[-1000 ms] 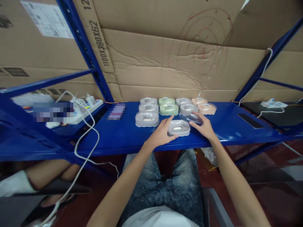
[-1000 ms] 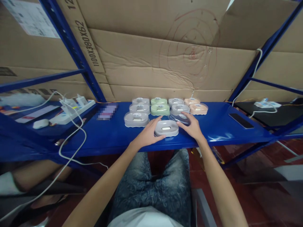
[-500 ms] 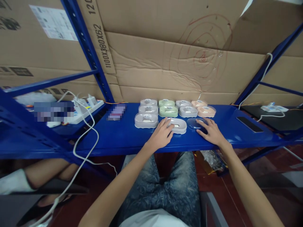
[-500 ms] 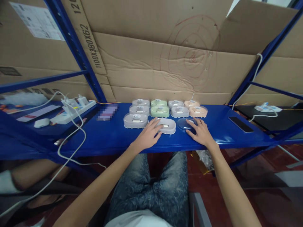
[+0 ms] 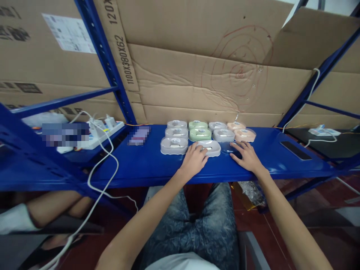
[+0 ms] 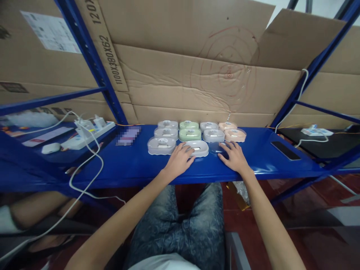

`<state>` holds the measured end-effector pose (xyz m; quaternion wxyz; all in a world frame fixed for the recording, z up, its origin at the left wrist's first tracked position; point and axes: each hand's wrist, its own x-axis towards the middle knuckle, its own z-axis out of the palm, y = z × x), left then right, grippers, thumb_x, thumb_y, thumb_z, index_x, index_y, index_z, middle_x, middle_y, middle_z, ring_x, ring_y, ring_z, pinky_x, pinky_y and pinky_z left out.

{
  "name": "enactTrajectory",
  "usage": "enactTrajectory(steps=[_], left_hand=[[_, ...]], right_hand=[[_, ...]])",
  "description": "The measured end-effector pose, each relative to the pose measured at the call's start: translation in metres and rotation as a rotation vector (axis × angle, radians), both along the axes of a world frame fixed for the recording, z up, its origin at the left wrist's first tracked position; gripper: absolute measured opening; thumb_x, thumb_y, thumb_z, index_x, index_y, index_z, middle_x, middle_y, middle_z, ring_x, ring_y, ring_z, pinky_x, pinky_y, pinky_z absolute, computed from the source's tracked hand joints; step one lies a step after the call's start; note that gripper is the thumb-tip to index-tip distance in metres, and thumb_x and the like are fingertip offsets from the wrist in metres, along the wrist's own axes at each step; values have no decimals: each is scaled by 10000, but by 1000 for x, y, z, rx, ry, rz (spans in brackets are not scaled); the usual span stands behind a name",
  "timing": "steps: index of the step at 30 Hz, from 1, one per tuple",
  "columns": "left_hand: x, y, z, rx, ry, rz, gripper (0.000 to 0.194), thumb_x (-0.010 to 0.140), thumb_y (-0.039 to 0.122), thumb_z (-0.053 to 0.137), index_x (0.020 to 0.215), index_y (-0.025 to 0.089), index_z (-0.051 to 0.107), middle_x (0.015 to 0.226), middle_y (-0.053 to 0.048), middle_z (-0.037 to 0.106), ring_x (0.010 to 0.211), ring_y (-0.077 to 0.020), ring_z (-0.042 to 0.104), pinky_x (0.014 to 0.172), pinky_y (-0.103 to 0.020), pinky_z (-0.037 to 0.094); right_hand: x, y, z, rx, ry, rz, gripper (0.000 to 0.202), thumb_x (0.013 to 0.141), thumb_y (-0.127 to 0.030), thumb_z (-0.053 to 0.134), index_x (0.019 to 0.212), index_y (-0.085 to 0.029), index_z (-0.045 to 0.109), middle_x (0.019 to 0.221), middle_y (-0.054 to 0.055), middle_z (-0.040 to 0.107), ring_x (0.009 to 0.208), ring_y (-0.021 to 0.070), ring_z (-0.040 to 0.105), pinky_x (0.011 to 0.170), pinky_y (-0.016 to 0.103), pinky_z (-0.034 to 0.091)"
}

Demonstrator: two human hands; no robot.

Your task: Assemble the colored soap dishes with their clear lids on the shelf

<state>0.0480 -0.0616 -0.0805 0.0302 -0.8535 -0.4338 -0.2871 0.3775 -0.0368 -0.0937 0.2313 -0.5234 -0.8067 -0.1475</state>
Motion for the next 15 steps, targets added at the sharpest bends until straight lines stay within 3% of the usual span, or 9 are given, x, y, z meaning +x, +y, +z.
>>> enactTrajectory(steps=[7, 15], left_hand=[[-5, 6, -6, -34, -86, -18, 301, 1077, 255, 534, 1299, 166, 717, 1475, -177, 675, 1597, -360, 433, 1314, -560, 391], [-5, 11, -14, -17, -92, -21, 376, 1071, 265, 513, 1393, 138, 660, 1538, -210, 630, 1634, -366, 392, 1336, -584, 361]], right_hand=[[-18, -11, 9, 49, 128, 105, 574, 1037, -551, 633, 1500, -213, 663, 1501, 195, 627, 1438, 429, 542, 1190, 648, 474], [-94, 2, 22, 8, 129, 421, 332, 1062, -412, 648, 1333, -255, 757, 1356, 125, 740, 1366, 383, 595, 1182, 635, 486]])
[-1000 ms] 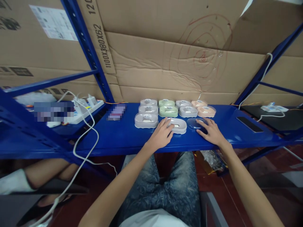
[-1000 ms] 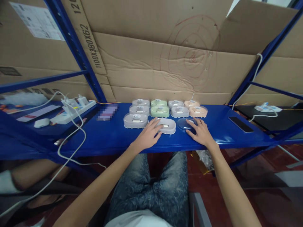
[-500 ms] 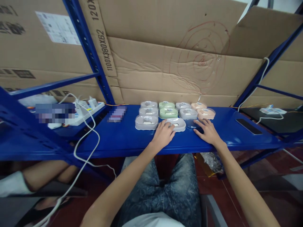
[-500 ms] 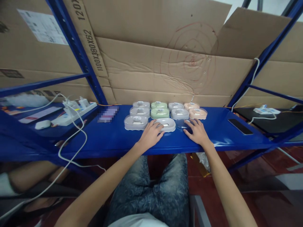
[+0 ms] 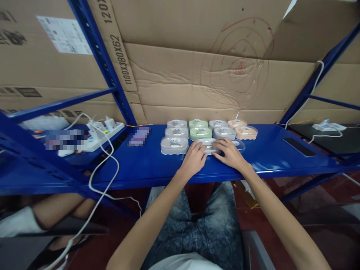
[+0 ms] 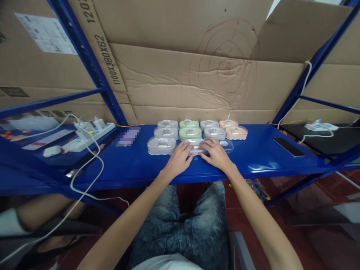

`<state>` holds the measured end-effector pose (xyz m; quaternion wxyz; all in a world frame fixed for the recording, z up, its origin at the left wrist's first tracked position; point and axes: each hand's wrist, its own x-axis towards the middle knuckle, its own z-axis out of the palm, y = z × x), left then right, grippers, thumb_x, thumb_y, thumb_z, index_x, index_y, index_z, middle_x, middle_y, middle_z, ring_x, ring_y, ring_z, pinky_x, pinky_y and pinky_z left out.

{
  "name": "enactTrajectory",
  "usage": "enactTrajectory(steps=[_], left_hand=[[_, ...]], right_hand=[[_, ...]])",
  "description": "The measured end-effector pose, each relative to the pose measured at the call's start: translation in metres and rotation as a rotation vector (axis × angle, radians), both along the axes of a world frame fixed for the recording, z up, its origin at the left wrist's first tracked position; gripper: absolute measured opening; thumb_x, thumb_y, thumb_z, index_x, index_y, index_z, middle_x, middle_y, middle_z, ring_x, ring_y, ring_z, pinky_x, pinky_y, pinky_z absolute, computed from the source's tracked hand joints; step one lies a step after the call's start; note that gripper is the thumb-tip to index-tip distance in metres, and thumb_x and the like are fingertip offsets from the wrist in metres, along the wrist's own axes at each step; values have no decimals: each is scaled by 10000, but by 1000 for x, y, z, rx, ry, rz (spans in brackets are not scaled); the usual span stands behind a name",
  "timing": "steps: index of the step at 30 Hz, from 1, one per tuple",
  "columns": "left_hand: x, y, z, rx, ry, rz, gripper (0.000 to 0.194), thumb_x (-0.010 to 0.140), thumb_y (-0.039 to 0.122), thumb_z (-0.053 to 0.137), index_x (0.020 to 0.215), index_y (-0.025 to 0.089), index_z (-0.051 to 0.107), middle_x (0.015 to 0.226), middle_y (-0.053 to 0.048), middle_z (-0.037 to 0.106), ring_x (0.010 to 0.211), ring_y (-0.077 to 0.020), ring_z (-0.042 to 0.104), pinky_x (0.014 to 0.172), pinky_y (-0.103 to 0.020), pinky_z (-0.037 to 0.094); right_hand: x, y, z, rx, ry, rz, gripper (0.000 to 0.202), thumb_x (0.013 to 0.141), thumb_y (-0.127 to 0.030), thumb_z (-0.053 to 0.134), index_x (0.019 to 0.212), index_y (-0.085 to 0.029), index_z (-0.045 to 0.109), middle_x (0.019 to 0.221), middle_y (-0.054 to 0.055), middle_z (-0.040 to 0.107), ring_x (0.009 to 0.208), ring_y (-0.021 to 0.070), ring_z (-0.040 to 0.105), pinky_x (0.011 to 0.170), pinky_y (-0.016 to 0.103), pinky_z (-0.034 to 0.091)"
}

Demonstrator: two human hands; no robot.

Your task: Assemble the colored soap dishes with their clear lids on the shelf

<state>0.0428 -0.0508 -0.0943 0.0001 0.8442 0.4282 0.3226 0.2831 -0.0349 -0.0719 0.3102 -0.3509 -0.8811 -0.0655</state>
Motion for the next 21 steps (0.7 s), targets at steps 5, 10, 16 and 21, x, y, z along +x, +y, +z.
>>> enactTrajectory(steps=[5, 10, 16, 21], left_hand=[[0, 1, -3, 1, -38, 6, 383, 1056, 252, 521, 1413, 173, 636, 1485, -185, 658, 1600, -368, 433, 1340, -634, 329], [1, -3, 2, 7, -89, 22, 412, 1058, 238, 520, 1451, 139, 592, 1597, -227, 551, 1652, -379, 346, 1341, -593, 344], [-2, 0, 6, -22, -396, 50, 655, 1042, 355, 638, 1630, 217, 387, 1722, -210, 410, 1648, -368, 367, 1337, -610, 353], [-3, 4, 5, -180, -685, -87, 900, 979, 475, 747, 1708, 278, 256, 1736, -184, 405, 1548, -331, 521, 1249, -542, 501]], right_hand=[[-20, 9, 0, -70, 10, 70, 251, 1103, -375, 574, 1143, -235, 778, 1160, 135, 790, 1176, 358, 699, 1072, 583, 537], [-22, 1, -3, -60, 88, 47, 289, 1146, -377, 467, 1152, -224, 712, 1151, 141, 775, 1112, 340, 712, 1043, 540, 540], [-24, -5, -3, -30, 213, 14, 280, 1155, -397, 412, 1166, -252, 651, 1203, 149, 730, 1187, 345, 677, 1061, 548, 541], [-22, -10, -5, 21, 345, -34, 293, 1161, -423, 359, 1228, -267, 597, 1244, 165, 692, 1218, 353, 654, 1086, 578, 536]])
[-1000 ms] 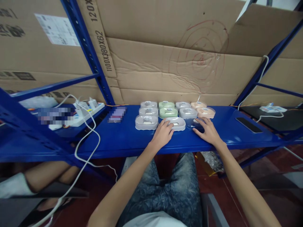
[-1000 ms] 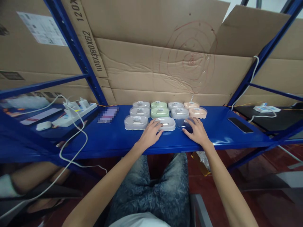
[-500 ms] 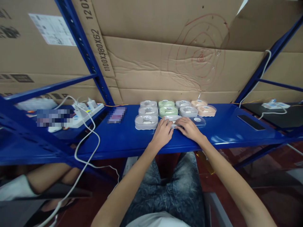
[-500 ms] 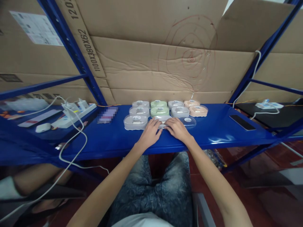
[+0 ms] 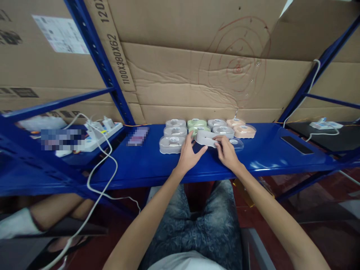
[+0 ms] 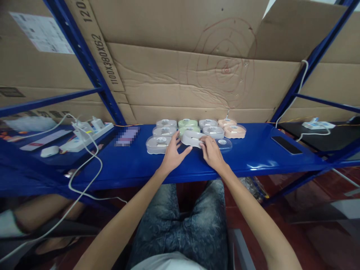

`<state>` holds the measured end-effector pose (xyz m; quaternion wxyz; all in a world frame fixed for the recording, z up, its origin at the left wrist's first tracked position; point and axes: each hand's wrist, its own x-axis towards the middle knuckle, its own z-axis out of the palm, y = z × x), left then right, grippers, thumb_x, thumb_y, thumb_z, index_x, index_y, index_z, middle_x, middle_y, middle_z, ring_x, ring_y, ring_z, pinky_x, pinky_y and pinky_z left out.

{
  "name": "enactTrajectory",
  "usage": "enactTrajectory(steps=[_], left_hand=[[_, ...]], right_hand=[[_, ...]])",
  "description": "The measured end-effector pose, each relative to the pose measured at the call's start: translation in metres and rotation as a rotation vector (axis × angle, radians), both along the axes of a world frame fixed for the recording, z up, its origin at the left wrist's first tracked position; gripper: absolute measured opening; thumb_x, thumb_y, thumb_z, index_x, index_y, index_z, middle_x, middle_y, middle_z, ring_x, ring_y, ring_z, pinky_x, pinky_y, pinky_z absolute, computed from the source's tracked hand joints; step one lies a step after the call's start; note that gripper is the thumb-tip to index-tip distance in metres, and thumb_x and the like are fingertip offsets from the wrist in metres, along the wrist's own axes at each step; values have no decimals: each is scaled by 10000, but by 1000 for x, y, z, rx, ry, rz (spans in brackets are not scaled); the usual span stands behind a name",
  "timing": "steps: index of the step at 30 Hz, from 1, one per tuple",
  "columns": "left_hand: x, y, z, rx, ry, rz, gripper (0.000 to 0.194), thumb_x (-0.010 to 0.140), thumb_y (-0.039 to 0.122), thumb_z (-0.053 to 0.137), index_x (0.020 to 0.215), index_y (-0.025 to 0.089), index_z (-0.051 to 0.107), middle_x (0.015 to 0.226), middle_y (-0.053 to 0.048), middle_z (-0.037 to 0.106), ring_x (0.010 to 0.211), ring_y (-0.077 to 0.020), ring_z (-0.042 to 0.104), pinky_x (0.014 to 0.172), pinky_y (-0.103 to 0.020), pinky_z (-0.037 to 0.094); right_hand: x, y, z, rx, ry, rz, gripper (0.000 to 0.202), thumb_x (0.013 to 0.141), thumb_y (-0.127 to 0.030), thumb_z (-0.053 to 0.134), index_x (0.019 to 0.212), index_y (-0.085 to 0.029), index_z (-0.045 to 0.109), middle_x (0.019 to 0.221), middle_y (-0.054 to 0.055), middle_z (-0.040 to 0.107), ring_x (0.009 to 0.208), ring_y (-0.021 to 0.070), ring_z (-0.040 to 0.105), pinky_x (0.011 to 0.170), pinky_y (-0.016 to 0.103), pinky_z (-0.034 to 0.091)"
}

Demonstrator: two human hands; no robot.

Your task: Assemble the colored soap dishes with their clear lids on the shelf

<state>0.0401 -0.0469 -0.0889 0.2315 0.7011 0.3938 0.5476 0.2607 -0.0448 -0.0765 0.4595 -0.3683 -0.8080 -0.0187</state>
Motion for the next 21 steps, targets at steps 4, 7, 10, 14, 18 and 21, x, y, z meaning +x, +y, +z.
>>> enactTrajectory(steps=[4, 7, 10, 14, 18, 21], left_hand=[[6, 0, 2, -49, -82, -167, 1012, 937, 570, 782, 1726, 308, 205, 1763, -159, 372, 1574, -325, 495, 1258, -514, 498], [10, 1, 5, -108, -163, -273, 1073, 921, 652, 768, 1726, 320, 140, 1737, -154, 407, 1535, -311, 545, 1251, -503, 506], [11, 2, 6, -136, -264, -303, 1078, 870, 681, 804, 1683, 302, 205, 1708, -158, 445, 1499, -303, 581, 1257, -497, 500], [8, 4, 6, -144, -268, -293, 1004, 830, 711, 822, 1592, 245, 364, 1625, -169, 554, 1488, -322, 590, 1267, -519, 486], [6, 4, 7, -173, -311, -331, 924, 775, 678, 888, 1469, 208, 499, 1535, -175, 646, 1447, -345, 625, 1251, -548, 493], [6, 2, 9, -243, -440, -367, 820, 698, 562, 986, 1317, 194, 592, 1412, -152, 731, 1372, -352, 682, 1226, -563, 514]], right_hand=[[-2, -5, -1, 16, 51, -1, 286, 1164, -428, 326, 1252, -276, 552, 1247, 171, 677, 1216, 348, 658, 1074, 559, 547], [-4, -7, -1, 18, 55, 29, 264, 1165, -425, 330, 1232, -277, 537, 1242, 169, 680, 1202, 336, 671, 1068, 538, 557], [-5, -9, -2, -10, 46, 70, 280, 1164, -448, 338, 1238, -278, 548, 1269, 172, 684, 1228, 335, 673, 1090, 539, 551], [-3, -9, 0, -28, 62, 108, 397, 1159, -532, 354, 1329, -265, 594, 1384, 168, 678, 1316, 332, 649, 1150, 539, 522], [1, -4, 4, -84, 104, 174, 576, 1130, -662, 396, 1461, -258, 639, 1492, 139, 659, 1412, 331, 611, 1205, 511, 479], [3, 2, 3, -203, 145, 233, 614, 1117, -702, 409, 1408, -266, 729, 1333, 112, 745, 1244, 322, 699, 1091, 479, 539]])
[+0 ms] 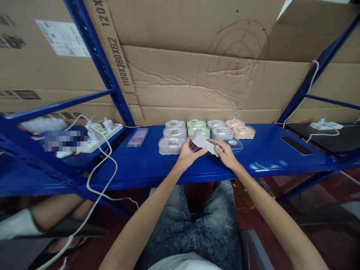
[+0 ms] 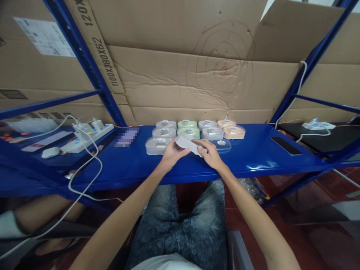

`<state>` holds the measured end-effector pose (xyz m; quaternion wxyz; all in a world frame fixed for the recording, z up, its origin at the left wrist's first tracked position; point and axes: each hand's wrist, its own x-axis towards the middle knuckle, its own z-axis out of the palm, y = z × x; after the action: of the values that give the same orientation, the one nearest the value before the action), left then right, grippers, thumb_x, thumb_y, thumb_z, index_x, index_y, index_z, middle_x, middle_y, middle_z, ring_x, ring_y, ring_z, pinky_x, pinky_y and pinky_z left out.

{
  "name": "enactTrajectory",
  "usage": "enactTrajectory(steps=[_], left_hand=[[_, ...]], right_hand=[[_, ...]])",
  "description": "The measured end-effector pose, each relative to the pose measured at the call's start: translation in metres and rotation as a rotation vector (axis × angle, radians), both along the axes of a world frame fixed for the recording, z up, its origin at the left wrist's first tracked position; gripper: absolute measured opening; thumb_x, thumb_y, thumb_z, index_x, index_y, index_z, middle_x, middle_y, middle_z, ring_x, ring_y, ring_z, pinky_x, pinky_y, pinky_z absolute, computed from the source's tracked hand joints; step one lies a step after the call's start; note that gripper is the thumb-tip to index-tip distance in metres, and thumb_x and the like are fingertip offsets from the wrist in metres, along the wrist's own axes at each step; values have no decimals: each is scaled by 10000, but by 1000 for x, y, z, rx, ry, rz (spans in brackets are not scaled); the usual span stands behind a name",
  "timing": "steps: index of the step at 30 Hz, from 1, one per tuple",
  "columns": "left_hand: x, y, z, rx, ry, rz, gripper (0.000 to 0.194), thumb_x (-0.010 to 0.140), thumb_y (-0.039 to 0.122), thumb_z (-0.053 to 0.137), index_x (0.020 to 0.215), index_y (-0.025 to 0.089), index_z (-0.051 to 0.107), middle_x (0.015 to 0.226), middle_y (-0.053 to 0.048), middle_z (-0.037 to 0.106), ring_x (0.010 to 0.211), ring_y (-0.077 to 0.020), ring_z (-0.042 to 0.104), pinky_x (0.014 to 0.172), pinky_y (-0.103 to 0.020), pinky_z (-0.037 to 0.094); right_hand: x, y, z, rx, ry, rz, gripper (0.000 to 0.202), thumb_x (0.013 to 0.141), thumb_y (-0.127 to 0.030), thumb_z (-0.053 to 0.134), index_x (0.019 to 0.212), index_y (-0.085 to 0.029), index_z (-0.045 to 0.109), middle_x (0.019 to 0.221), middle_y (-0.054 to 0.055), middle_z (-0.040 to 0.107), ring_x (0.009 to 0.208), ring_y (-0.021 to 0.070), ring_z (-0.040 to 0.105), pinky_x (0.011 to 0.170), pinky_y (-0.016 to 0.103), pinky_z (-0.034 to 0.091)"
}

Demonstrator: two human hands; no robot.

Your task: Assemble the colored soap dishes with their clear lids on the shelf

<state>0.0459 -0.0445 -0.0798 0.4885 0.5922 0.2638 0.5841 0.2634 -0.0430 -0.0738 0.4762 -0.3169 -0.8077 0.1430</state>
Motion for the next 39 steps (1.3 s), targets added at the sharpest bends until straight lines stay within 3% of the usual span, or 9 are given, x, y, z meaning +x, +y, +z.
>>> enactTrajectory(steps=[4, 16, 22, 24, 28, 32, 35, 39], left_hand=[[2, -2, 3, -91, -105, -23, 710, 650, 436, 1040, 1187, 175, 657, 1275, -127, 791, 1296, -350, 728, 1185, -545, 545], [4, -4, 6, -102, -124, -18, 655, 636, 412, 1048, 1137, 158, 710, 1203, -126, 815, 1184, -322, 771, 1130, -523, 578], [2, -2, 0, -26, -87, 64, 667, 679, 392, 1005, 1173, 202, 599, 1244, -110, 754, 1206, -299, 751, 1132, -507, 575], [0, -5, -1, 28, 3, 93, 750, 701, 357, 980, 1294, 228, 540, 1300, -103, 717, 1232, -288, 737, 1123, -488, 583], [-2, -15, 2, 181, 370, 192, 915, 755, 319, 920, 1522, 264, 423, 1410, -108, 663, 1285, -299, 695, 1119, -489, 576], [-5, -15, 3, 307, 618, 360, 647, 781, 325, 891, 1333, 230, 567, 1316, -93, 675, 1281, -321, 668, 1142, -504, 535], [-5, -10, -2, 359, 712, 386, 468, 790, 326, 888, 1161, 227, 621, 1257, -89, 636, 1258, -308, 667, 1140, -482, 537], [-1, -9, -10, 445, 871, 441, 414, 852, 294, 824, 1201, 213, 615, 1347, -138, 594, 1314, -334, 625, 1165, -506, 528]], right_hand=[[0, 6, -6, -43, 48, -13, 627, 1104, -715, 443, 1307, -249, 811, 1125, 101, 772, 1068, 302, 725, 977, 461, 566], [-1, -1, -5, 25, 97, -100, 609, 1076, -726, 503, 1204, -241, 848, 1150, 98, 785, 1097, 304, 723, 991, 456, 557], [5, 8, -10, 62, 245, -289, 726, 1126, -715, 322, 1130, -192, 825, 1023, 111, 762, 959, 281, 704, 911, 440, 562], [6, 8, -10, 92, 274, -332, 685, 1120, -705, 366, 1171, -191, 817, 1080, 121, 759, 1017, 290, 703, 961, 449, 550], [7, 8, -8, 163, 315, -493, 631, 1109, -681, 413, 1195, -197, 809, 1086, 130, 759, 1041, 297, 702, 979, 454, 546], [9, 11, -8, 174, 357, -630, 668, 1106, -696, 361, 1092, -188, 795, 1033, 136, 753, 1014, 299, 696, 1007, 472, 535], [9, 13, -9, 165, 353, -642, 657, 1101, -699, 370, 1067, -192, 785, 1046, 135, 752, 1004, 291, 693, 1005, 464, 536], [8, 12, -9, 163, 341, -640, 662, 1095, -701, 384, 1065, -183, 794, 1097, 152, 757, 1054, 296, 696, 1002, 454, 542]])
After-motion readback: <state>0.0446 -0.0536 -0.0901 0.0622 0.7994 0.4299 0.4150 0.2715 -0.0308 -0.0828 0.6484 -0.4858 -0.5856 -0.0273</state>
